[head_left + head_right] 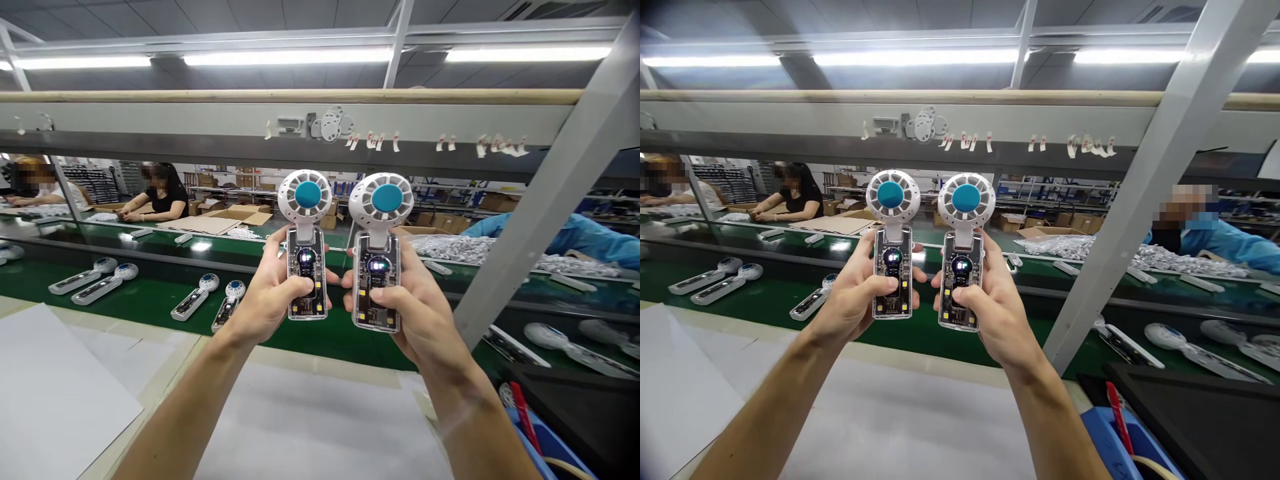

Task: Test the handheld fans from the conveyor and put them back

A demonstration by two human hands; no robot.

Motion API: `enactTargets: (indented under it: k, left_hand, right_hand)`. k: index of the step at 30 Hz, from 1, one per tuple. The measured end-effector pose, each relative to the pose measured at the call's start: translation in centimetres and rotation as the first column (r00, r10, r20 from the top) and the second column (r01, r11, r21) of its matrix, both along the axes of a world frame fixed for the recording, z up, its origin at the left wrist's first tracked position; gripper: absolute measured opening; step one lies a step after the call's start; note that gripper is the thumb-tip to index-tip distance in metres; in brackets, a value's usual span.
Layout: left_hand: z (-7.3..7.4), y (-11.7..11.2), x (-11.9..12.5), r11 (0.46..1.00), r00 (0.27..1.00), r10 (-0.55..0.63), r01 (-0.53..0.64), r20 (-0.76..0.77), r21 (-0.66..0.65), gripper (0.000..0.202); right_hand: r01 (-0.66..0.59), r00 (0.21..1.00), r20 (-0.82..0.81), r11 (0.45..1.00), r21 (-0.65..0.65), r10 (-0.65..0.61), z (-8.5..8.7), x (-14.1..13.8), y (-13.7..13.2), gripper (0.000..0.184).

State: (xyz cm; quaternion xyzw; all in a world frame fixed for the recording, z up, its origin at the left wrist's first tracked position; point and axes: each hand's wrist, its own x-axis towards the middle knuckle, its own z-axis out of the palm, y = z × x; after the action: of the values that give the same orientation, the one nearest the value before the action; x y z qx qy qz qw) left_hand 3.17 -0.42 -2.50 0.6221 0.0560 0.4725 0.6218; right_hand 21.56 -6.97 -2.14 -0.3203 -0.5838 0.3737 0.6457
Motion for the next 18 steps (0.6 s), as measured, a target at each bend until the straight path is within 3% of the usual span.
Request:
enactTargets:
  k: [9,18]
  left_hand:
    - [-0.14,0.19,-0.03,1.0,0.999,0.021,-0.022,0.034,0.02,0.069]
    - [-0.4,0.2,0.01,0.997,0.997,-0.062,0.06,0.036,0.052,0.071]
  right_hand:
    - [-0.008,1.0,0.005,1.0,0.012,0.008,0.16,0.21,0.06,0.08]
    - [-0.013,1.0,0.003,1.0,-0.021,0.013,0.02,0.51,0.21,0.081]
